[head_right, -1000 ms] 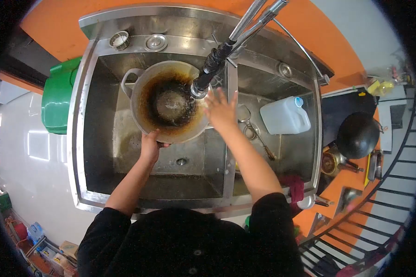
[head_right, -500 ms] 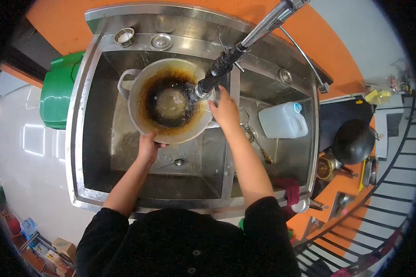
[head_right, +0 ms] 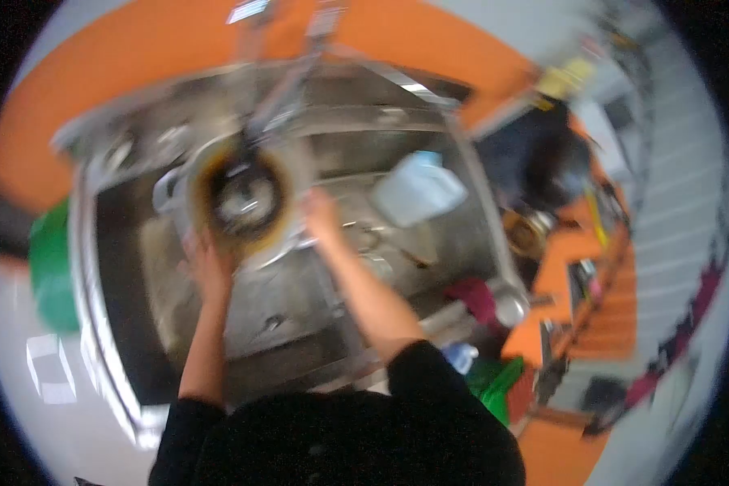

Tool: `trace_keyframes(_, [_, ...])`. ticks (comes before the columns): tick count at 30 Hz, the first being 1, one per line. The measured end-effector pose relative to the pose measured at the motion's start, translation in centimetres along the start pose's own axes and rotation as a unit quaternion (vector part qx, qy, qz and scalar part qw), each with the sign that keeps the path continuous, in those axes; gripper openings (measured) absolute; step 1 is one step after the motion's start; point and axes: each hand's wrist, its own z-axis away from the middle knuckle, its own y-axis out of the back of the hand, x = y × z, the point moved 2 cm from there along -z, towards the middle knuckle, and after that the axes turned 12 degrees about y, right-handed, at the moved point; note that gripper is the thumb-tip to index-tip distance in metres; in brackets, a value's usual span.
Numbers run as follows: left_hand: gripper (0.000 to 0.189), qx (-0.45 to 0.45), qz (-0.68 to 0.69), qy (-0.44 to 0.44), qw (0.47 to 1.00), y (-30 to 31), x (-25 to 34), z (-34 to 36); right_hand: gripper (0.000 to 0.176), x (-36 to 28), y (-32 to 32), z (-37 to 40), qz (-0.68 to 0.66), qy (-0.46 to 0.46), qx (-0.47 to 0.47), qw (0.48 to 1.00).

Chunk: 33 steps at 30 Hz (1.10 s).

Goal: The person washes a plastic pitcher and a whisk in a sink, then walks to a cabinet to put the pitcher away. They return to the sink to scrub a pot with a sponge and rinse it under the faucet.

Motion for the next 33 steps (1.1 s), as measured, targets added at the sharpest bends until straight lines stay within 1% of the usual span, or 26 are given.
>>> trace_keyframes(1, [0.056, 0.043, -0.046, -0.119, 0.991, -3.2, -0.1, 0.3, 0.022, -0.8, 0.0, 0.1, 0.054, 0.009, -0.012, 0.998])
trace_keyframes(2, [0.053, -0.079, -0.086, -0.145, 0.982, -3.9, 1.5, 1.0, 0.024, -1.6, 0.0, 0.3, 0.108, 0.017, -0.023, 0.994])
trace_keyframes(3, [0.053, -0.1, -0.055, -0.156, 0.981, -3.5, 3.5, 2.6, 0.019, -0.7, -0.8, 0.7, 0.025, 0.096, 0.051, 0.994])
trace_keyframes(4, [0.053, -0.123, -0.03, -0.155, 0.98, -3.4, 4.6, 3.4, 0.019, -1.9, -1.6, 1.1, 0.01, 0.102, 0.107, 0.989])
trace_keyframes(5, [0.053, -0.131, 0.062, -0.211, 0.967, -4.3, 6.1, 3.8, 0.018, -2.8, -1.6, 1.2, -0.012, 0.045, 0.077, 0.996])
trace_keyframes(6, [0.053, -0.142, 0.147, -0.256, 0.945, -5.3, 6.9, 3.6, 0.018, -5.2, -0.5, 1.4, 0.033, 0.047, 0.064, 0.996])
trace_keyframes(7, [0.052, -0.152, 0.227, -0.293, 0.916, -5.3, 7.9, 3.5, 0.019, -4.8, -0.6, 1.4, 0.016, 0.077, 0.094, 0.992])
trace_keyframes(8, [0.052, -0.169, 0.244, -0.324, 0.898, -5.2, 8.7, 3.4, 0.019, -4.0, -0.3, 1.4, 0.003, 0.049, 0.095, 0.994])
trace_keyframes(10, [0.053, -0.197, 0.275, -0.374, 0.863, -3.4, 10.1, 3.0, 0.02, -4.8, 0.0, 2.0, -0.029, -0.004, 0.086, 0.996])
trace_keyframes(11, [0.054, -0.2, 0.28, -0.416, 0.842, -3.5, 10.1, 2.6, 0.023, -5.3, 0.6, 2.2, -0.035, 0.026, 0.091, 0.995])
trace_keyframes(13, [0.054, -0.211, 0.233, -0.469, 0.825, -4.1, 9.2, 2.5, 0.026, -5.5, 1.4, 2.6, -0.065, 0.032, 0.071, 0.995])
trace_keyframes(14, [0.054, -0.215, 0.203, -0.484, 0.824, -4.2, 7.7, 2.3, 0.028, -3.3, 0.8, 2.3, 0.033, 0.064, 0.121, 0.99])
trace_keyframes(15, [0.054, -0.201, 0.142, -0.496, 0.833, -3.8, 6.6, 2.1, 0.029, -0.7, 0.0, 2.4, 0.028, 0.182, 0.189, 0.965])
trace_keyframes(16, [0.055, -0.191, 0.077, -0.499, 0.841, -3.5, 5.5, 2.0, 0.029, -1.8, 0.9, 2.9, 0.013, 0.107, 0.149, 0.983])
trace_keyframes(17, [0.056, -0.182, 0.024, -0.468, 0.864, -3.5, 4.0, 1.2, 0.029, -3.2, 1.9, 3.5, 0.005, 0.03, 0.106, 0.994])
trace_keyframes(18, [0.057, -0.17, -0.026, -0.44, 0.882, -3.7, 2.9, 0.1, 0.029, -6.6, 3.4, 4.1, -0.006, -0.051, 0.074, 0.996])
trace_keyframes(19, [0.059, -0.161, -0.127, -0.394, 0.896, -3.8, 1.8, -1.4, 0.029, -5.8, 3.3, 4.2, 0.065, -0.005, 0.09, 0.994])
trace_keyframes(20, [0.06, -0.155, -0.222, -0.35, 0.897, -3.8, 0.3, -3.0, 0.028, -4.7, 3.0, 4.2, 0.157, 0.141, 0.123, 0.97])
trace_keyframes(22, [0.059, 0.004, -0.219, -0.305, 0.927, -3.8, -1.9, -5.3, 0.029, -6.4, 3.1, 4.2, 0.13, 0.03, 0.057, 0.989])
trace_keyframes(23, [0.059, 0.086, -0.211, -0.289, 0.93, -3.9, -2.4, -5.7, 0.029, -6.3, 2.9, 4.2, 0.104, 0.019, 0.056, 0.993])
trace_keyframes(25, [0.058, 0.078, -0.189, -0.282, 0.937, -3.6, -2.2, -4.7, 0.029, -6.3, 3.0, 4.3, 0.054, -0.005, 0.06, 0.997])
trace_keyframes(26, [0.058, 0.072, -0.175, -0.281, 0.941, -4.0, -2.0, -4.0, 0.029, -6.4, 2.9, 4.3, 0.053, -0.002, 0.067, 0.996])
trace_keyframes(27, [0.056, 0.063, -0.227, -0.316, 0.919, -4.3, -1.6, -2.6, 0.029, -6.4, 2.8, 4.2, 0.051, 0.001, 0.075, 0.996])
trace_keyframes(29, [0.052, -0.058, -0.17, -0.324, 0.929, -4.5, -0.6, 0.9, 0.03, -7.0, 2.9, 4.1, 0.071, 0.017, 0.084, 0.994])
trace_keyframes(32, [0.054, -0.215, -0.042, -0.364, 0.905, -5.2, -0.2, 3.6, 0.031, -7.9, 3.4, 4.0, 0.126, 0.044, 0.085, 0.987])
trace_keyframes(33, [0.053, -0.227, -0.1, -0.35, 0.903, -4.8, -0.1, 2.9, 0.031, -7.7, 3.6, 4.0, 0.137, 0.047, 0.081, 0.986])
